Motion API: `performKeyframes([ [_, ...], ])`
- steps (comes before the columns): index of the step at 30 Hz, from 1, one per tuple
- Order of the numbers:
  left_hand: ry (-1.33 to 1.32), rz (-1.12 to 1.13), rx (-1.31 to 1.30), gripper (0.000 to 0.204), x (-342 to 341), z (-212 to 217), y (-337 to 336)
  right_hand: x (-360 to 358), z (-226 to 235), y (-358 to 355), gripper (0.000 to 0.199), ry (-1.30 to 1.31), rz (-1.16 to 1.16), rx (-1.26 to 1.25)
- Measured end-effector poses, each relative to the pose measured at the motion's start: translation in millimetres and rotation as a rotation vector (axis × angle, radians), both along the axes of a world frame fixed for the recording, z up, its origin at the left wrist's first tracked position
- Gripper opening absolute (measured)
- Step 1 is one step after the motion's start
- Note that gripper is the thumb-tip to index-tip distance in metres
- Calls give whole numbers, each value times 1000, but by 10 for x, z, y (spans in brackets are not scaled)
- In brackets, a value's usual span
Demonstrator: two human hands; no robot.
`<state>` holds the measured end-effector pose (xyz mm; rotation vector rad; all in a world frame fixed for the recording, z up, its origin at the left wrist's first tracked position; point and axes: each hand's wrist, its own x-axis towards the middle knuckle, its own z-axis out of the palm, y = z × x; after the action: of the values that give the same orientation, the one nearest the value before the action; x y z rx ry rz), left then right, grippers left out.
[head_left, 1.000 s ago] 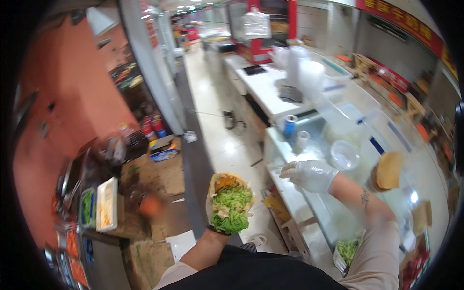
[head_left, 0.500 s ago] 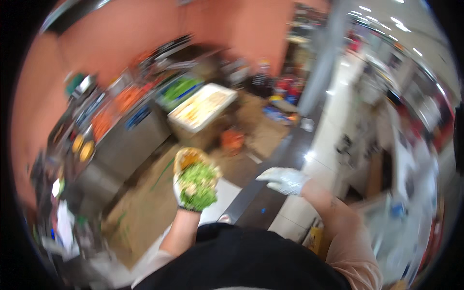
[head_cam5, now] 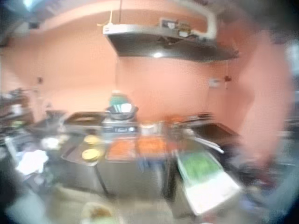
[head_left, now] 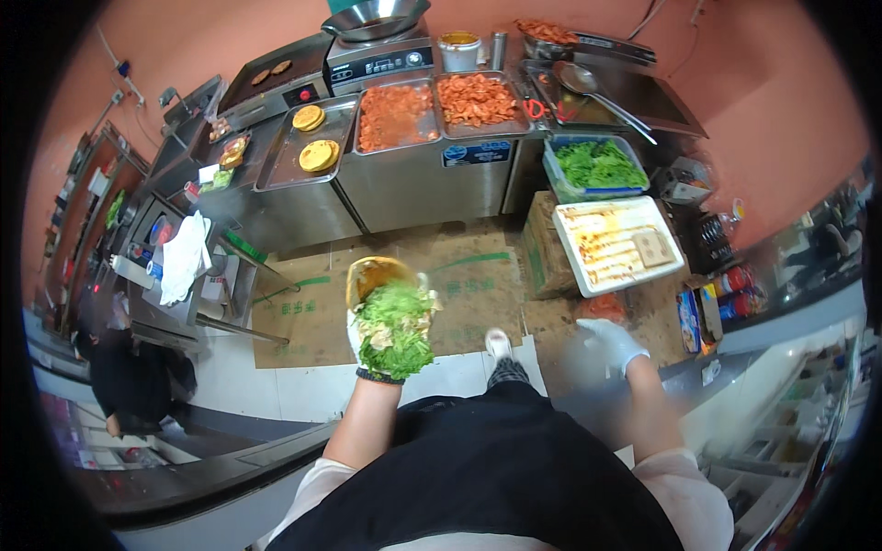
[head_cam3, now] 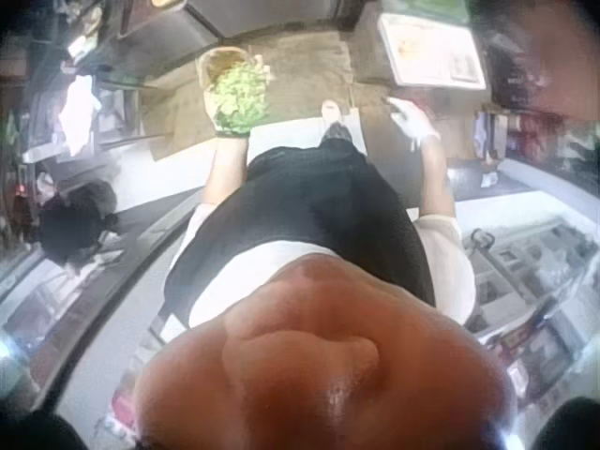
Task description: The person prepares a wrap by spreading sauce on a flatbread, adding lettuce, shredded vegetables, and cooked meat. They then fold the wrap, place it into a paper bag, and hand it to a customer.
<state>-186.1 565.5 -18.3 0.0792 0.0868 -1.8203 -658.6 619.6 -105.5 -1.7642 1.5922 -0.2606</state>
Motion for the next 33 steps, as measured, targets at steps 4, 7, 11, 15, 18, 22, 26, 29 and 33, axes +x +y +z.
performKeyframes([
  [4,-5,-48,-293,54,133,-119,-640,240,-72,-1402,46,33,147,-40],
  [7,17,23,-211,72,452,-52,-1093,617,35,-2461,45,9,179,-35],
  [11,-23,430,4,66,776,-263,-1695,1132,71,-3935,43,-174,350,-316],
  [15,0,428,-46,69,846,-127,-2211,1873,412,-4926,42,-229,490,-381],
  [18,0,453,84,67,927,-204,-2795,2153,278,-5578,41,-182,495,-283],
  [22,-674,457,17,51,1241,-408,-3615,2315,120,-6019,38,-294,418,-232],
  [26,503,225,10,57,1468,-503,-4525,1926,-68,-6347,38,-112,264,-215],
  [29,596,170,-38,59,1491,-439,-5195,1630,-150,-6573,31,-17,57,-151],
  [33,286,199,27,57,1453,-355,-5502,1757,-77,-6729,27,36,66,-210],
])
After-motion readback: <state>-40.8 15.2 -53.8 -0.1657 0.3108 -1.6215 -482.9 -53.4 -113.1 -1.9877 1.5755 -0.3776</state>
